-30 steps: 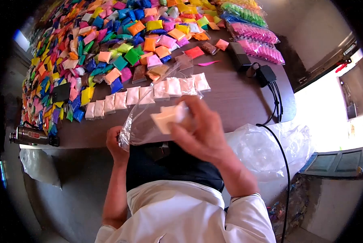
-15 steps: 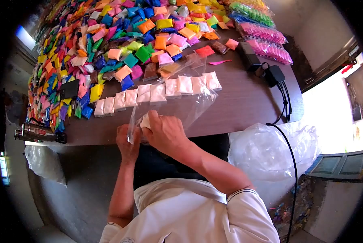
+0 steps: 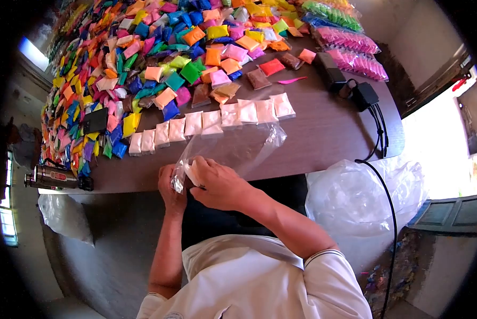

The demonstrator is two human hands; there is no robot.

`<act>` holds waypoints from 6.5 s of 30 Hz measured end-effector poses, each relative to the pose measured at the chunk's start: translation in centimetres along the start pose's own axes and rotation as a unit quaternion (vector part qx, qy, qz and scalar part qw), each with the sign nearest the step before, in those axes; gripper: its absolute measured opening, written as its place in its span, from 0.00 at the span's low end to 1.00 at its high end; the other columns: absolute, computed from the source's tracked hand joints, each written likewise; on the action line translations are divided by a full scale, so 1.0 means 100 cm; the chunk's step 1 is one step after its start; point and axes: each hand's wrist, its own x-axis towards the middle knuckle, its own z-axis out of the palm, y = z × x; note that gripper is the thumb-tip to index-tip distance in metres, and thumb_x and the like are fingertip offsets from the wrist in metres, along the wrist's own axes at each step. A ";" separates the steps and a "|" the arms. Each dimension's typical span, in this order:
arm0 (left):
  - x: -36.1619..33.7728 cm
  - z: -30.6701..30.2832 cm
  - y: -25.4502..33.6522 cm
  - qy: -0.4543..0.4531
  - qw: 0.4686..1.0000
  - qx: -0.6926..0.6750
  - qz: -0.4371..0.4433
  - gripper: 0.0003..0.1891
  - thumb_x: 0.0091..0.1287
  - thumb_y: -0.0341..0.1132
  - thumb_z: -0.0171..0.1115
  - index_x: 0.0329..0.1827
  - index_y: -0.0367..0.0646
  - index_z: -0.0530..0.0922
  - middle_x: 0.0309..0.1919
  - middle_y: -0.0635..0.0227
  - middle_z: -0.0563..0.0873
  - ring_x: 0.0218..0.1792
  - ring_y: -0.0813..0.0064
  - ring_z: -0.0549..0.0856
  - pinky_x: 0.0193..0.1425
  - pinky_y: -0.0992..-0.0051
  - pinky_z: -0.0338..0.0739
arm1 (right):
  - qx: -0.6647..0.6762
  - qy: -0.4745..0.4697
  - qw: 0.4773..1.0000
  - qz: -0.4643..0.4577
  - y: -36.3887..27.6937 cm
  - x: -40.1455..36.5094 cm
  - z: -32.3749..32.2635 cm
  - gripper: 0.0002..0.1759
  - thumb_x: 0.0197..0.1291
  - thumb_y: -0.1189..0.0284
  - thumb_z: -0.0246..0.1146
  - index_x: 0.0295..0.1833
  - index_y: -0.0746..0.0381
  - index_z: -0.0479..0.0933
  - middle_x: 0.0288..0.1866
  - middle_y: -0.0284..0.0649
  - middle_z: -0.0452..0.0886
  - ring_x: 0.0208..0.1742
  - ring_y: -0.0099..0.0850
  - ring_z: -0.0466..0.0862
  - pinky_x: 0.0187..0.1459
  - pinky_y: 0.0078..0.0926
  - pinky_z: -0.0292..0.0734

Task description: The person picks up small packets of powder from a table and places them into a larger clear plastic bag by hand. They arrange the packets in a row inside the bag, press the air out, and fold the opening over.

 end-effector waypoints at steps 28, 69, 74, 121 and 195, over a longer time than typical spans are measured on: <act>-0.004 -0.003 0.003 -0.030 0.991 -0.084 -0.097 0.14 0.67 0.42 0.65 0.39 0.37 0.81 0.36 0.60 0.82 0.43 0.63 0.79 0.47 0.67 0.73 | 0.004 0.024 0.997 -0.068 -0.020 0.000 -0.032 0.11 0.62 0.69 0.64 0.46 0.64 0.79 0.35 0.48 0.84 0.37 0.50 0.85 0.39 0.44 0.79; -0.003 -0.002 -0.001 -0.026 0.998 -0.041 -0.042 0.18 0.67 0.46 0.63 0.41 0.37 0.82 0.37 0.59 0.84 0.43 0.60 0.80 0.49 0.64 0.75 | -0.188 0.063 0.980 -0.005 0.129 0.034 -0.142 0.22 0.51 0.74 0.71 0.55 0.59 0.83 0.68 0.40 0.77 0.68 0.40 0.76 0.69 0.36 0.70; -0.002 -0.004 0.005 -0.038 0.997 -0.040 -0.049 0.18 0.67 0.46 0.63 0.41 0.37 0.82 0.37 0.59 0.84 0.43 0.59 0.80 0.49 0.63 0.75 | -0.197 0.044 0.978 -0.052 0.141 0.044 -0.145 0.23 0.48 0.73 0.72 0.54 0.60 0.83 0.67 0.41 0.77 0.66 0.40 0.78 0.67 0.35 0.73; -0.004 0.007 0.003 0.017 0.999 -0.013 -0.029 0.13 0.66 0.42 0.63 0.37 0.38 0.81 0.33 0.59 0.83 0.39 0.56 0.80 0.45 0.62 0.75 | 0.267 0.284 0.920 -0.029 0.019 -0.026 -0.111 0.23 0.59 0.71 0.69 0.56 0.69 0.72 0.42 0.41 0.84 0.42 0.26 0.85 0.40 0.25 0.82; 0.000 0.000 0.009 -0.006 1.000 0.023 0.009 0.16 0.68 0.43 0.60 0.33 0.36 0.78 0.31 0.55 0.80 0.38 0.52 0.79 0.45 0.59 0.74 | -0.060 0.346 0.934 -0.064 0.009 0.018 -0.134 0.09 0.64 0.79 0.61 0.48 0.67 0.82 0.31 0.39 0.82 0.31 0.22 0.80 0.36 0.21 0.76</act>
